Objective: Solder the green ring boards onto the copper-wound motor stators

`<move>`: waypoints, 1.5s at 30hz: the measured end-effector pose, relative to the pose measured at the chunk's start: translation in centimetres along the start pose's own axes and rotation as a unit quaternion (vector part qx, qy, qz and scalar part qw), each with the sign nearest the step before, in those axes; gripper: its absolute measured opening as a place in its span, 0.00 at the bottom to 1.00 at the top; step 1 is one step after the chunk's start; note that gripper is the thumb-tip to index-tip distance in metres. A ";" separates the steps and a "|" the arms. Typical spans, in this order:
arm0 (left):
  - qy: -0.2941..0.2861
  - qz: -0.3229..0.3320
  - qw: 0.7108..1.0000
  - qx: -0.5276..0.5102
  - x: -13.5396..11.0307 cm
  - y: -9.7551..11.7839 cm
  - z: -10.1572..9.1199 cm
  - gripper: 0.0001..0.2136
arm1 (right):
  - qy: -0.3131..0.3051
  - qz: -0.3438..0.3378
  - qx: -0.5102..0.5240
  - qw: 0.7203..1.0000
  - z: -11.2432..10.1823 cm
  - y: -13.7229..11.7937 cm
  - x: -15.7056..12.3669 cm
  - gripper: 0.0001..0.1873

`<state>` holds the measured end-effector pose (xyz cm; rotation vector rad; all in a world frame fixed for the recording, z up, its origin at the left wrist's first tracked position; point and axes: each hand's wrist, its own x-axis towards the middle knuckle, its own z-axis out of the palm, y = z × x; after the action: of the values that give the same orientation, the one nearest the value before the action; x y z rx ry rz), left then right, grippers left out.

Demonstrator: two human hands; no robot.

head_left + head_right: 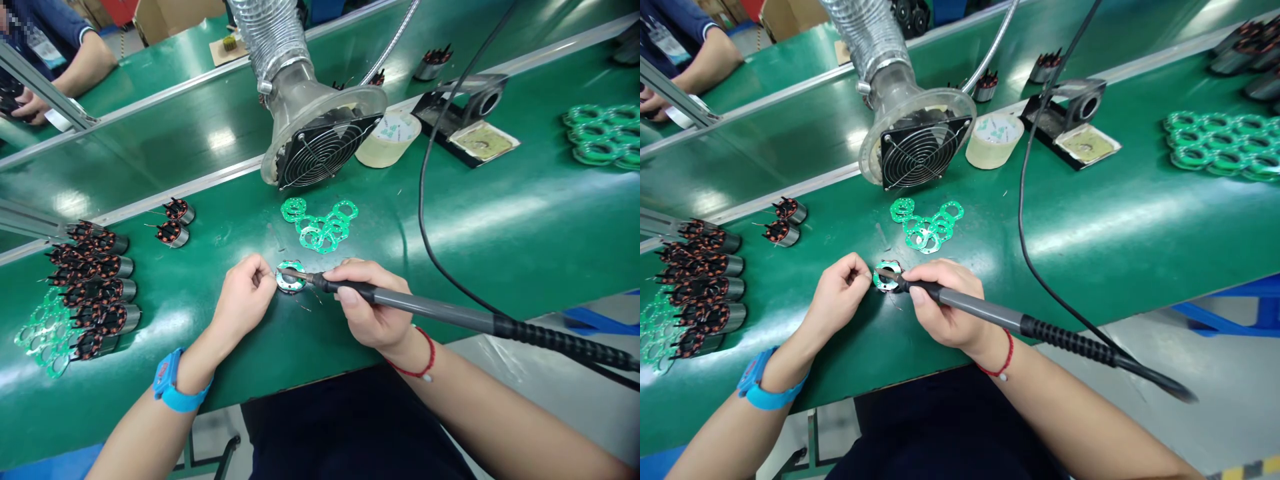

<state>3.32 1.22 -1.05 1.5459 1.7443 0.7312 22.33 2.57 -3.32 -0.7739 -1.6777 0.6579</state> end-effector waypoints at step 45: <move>-0.067 0.100 0.973 0.199 -1.3 0.5 -4.1 0.04 | -0.050 -0.022 -0.027 0.998 0.7 -0.8 0.4 0.06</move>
<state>0.38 0.16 1.98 2.0133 1.7214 0.3699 21.44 2.33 -2.64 -0.7512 -1.8038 0.6321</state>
